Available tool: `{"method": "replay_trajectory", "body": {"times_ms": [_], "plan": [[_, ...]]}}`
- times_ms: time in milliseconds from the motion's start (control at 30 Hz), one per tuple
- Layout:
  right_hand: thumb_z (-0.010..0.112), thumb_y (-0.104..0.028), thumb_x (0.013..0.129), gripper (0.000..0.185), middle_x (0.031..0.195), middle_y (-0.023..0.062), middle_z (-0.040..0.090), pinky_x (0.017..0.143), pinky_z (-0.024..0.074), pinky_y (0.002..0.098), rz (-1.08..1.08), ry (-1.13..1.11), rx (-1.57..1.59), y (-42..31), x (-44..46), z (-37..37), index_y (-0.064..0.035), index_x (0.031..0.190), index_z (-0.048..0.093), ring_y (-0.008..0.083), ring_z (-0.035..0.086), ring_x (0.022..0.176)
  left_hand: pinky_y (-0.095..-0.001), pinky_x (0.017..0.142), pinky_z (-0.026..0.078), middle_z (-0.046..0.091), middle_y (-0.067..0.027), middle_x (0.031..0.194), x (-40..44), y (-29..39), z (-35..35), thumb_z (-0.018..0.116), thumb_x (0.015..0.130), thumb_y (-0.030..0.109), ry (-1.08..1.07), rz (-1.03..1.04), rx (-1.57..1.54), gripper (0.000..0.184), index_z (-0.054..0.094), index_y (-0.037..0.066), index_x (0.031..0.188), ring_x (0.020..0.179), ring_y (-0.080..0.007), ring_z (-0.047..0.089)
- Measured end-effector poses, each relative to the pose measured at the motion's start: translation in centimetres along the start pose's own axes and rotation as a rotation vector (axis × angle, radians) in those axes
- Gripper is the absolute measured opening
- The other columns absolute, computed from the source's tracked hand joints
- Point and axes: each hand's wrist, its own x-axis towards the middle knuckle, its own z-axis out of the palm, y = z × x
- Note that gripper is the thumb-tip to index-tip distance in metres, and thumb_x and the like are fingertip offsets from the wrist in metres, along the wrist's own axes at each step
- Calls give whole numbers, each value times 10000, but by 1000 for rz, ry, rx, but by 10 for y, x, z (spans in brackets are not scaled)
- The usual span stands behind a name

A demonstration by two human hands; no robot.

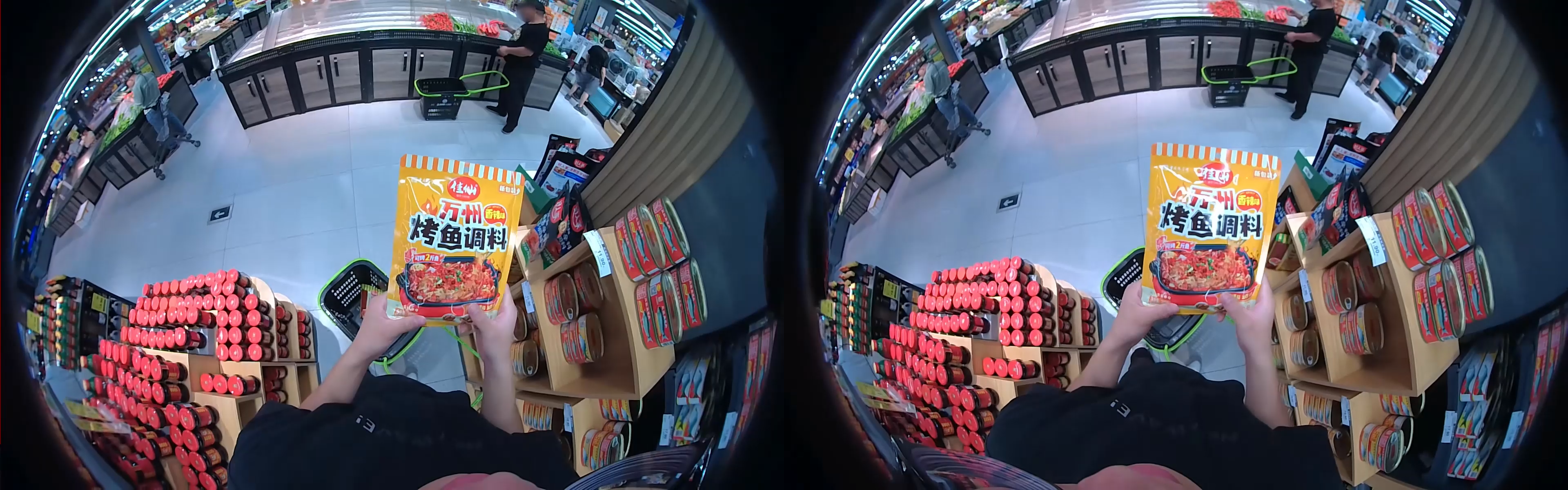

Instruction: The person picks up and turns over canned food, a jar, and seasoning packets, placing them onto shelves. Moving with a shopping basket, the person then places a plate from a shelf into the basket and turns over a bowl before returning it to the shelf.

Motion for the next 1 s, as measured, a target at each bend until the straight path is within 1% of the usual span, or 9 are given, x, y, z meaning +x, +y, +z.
{"method": "replay_trajectory", "body": {"times_ms": [133,233,333,533,633,733,800,867,1000], "plan": [[683,-98,857,441,1005,93,629,483,497,252,82,-8,108,-3,-2,0,-10,1218,447,144,634,760,-244,766,505,674,-32,982,0,6,4,778,738,54,-6,22,-8,407,597,8,1099,840,-89,625],[694,-141,861,458,1021,95,627,489,500,253,96,-23,158,-3,-3,-3,-14,1224,445,150,636,779,-269,833,506,670,-56,1054,1,3,-1,768,773,49,-48,11,15,396,596,-19,1123,923,-108,629],[700,-183,865,490,1052,109,626,550,533,280,75,-67,165,-1,-3,-10,-11,1242,437,173,648,820,-272,837,505,670,-63,1058,4,-3,-2,746,797,52,-41,-1,15,364,596,-28,1119,923,-111,630],[682,-240,875,574,1200,153,580,781,575,386,74,-163,338,8,-5,-17,0,1305,386,252,631,1026,-283,812,520,675,-82,1029,12,-7,10,690,843,46,25,70,-139,284,599,-34,1100,895,-131,641],[681,-240,881,564,1261,124,558,877,519,443,69,-197,552,37,-11,-23,-53,1336,405,268,579,1128,-302,765,540,679,-99,991,11,-4,15,679,850,43,24,71,-155,259,599,-38,1082,843,-156,657],[670,-247,891,542,1266,99,557,876,519,441,66,-187,524,51,-16,-24,-91,1341,411,267,574,1137,-303,739,550,685,-108,955,10,-4,17,688,851,57,17,94,-108,248,602,-40,1063,799,-159,665],[644,-253,913,528,1294,98,544,937,488,450,81,-218,535,52,-18,-22,-98,1356,403,258,554,1173,-301,738,555,688,-108,953,10,-6,19,697,853,76,-9,97,-84,246,606,-40,1050,809,-158,668],[578,-335,947,545,1338,80,525,1013,414,477,118,-82,468,48,-20,-14,-104,1397,377,260,504,1237,-298,731,558,689,-108,960,8,-8,18,701,856,89,-22,84,-58,251,608,-41,1050,813,-157,671],[535,-320,970,527,1374,82,502,1065,360,485,144,-54,413,50,-22,-16,-102,1414,354,250,478,1271,-296,720,559,689,-106,955,7,-6,19,708,852,95,-14,65,-20,255,611,-41,1045,803,-155,670]]}}
